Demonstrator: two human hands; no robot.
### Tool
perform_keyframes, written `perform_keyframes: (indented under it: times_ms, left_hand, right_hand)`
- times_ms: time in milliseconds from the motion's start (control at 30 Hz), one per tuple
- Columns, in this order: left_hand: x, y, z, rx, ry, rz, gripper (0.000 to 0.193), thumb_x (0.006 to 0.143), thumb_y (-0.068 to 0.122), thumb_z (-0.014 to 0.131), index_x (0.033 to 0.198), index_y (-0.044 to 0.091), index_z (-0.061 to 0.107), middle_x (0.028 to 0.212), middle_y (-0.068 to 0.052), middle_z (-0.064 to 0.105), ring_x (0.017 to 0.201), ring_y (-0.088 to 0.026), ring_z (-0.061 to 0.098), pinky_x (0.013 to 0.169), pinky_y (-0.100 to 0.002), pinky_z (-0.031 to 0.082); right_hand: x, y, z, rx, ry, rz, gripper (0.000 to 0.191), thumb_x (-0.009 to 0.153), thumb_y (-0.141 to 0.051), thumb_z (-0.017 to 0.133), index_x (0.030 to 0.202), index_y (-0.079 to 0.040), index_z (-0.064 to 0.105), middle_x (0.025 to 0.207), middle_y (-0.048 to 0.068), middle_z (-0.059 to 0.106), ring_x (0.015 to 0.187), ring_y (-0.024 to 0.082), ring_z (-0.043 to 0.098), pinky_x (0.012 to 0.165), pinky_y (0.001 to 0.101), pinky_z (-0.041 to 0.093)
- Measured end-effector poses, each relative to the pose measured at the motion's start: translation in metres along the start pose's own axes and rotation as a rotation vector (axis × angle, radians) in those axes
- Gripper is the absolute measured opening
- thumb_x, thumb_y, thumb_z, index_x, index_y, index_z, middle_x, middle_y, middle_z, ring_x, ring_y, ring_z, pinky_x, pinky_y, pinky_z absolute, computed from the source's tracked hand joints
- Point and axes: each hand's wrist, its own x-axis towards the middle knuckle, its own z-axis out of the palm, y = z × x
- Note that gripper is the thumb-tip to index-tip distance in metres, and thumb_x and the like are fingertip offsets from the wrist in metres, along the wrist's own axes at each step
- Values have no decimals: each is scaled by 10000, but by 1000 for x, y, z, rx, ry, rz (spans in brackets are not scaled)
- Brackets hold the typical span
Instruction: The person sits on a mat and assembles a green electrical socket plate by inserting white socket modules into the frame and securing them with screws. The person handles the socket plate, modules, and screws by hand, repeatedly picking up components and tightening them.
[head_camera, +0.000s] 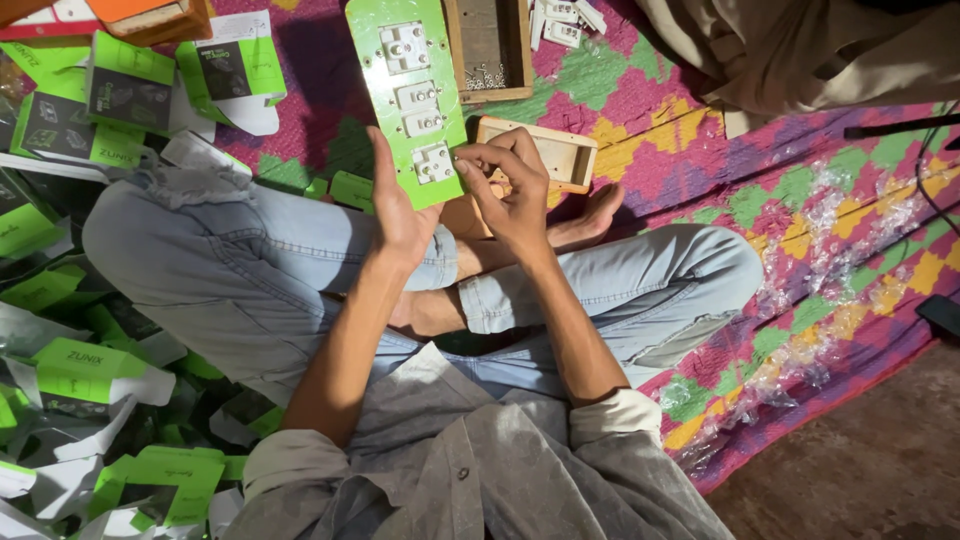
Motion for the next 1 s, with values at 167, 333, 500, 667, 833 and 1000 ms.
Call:
perform_keyframes:
  times_ms: [167, 333, 500, 667, 833, 1000]
  left_hand:
    - [0, 0, 1, -10, -5, -2, 735, 1044, 649, 387, 1518, 92, 456, 1387, -63, 585, 1242, -168, 588, 1075, -360, 499]
    - [0, 0, 0, -28, 1, -14, 726, 1048, 649, 393, 1503, 89, 471, 1349, -63, 598, 1200, -171, 600, 1049, -361, 512]
    - [0, 0, 0, -36, 7, -26, 719, 1049, 647, 396, 1503, 96, 474, 1358, -58, 592, 1217, -165, 594, 1059, -359, 504]
    - [-1, 2, 1, -22, 8, -30, 732, 1049, 654, 385, 1512, 94, 468, 1378, -60, 583, 1245, -170, 583, 1090, -365, 489]
    - [-2, 3, 2, 50, -1, -16, 743, 1049, 652, 344, 1524, 92, 450, 1412, -74, 576, 1277, -181, 577, 1105, -373, 482]
    - [-4, 5, 3, 78, -38, -2, 747, 1064, 649, 323, 1518, 69, 451, 1395, -112, 592, 1251, -220, 607, 1121, -402, 487]
  right_hand:
    - [-1, 1, 1, 14, 0, -6, 174, 938, 7, 784, 1109, -6, 750, 948, 51, 575, 860, 133, 571, 765, 261, 498]
    - [-1, 3, 1, 40, -9, 6, 156, 956, 7, 766, 1111, -7, 746, 967, 49, 573, 871, 128, 559, 777, 253, 488]
    - [-2, 4, 1, 55, -9, 25, 146, 967, -11, 761, 1112, -6, 742, 968, 44, 564, 873, 119, 550, 779, 245, 474]
    - [-2, 4, 2, 64, -10, 27, 147, 968, -10, 757, 1113, -3, 739, 974, 45, 564, 873, 115, 552, 775, 245, 473]
    - [-3, 4, 1, 34, -6, 7, 158, 951, -1, 775, 1105, -4, 738, 960, 41, 570, 863, 115, 555, 767, 246, 473]
    - [1, 5, 0, 35, -18, -4, 154, 928, 0, 804, 1063, -10, 731, 943, 34, 570, 856, 115, 550, 762, 251, 465]
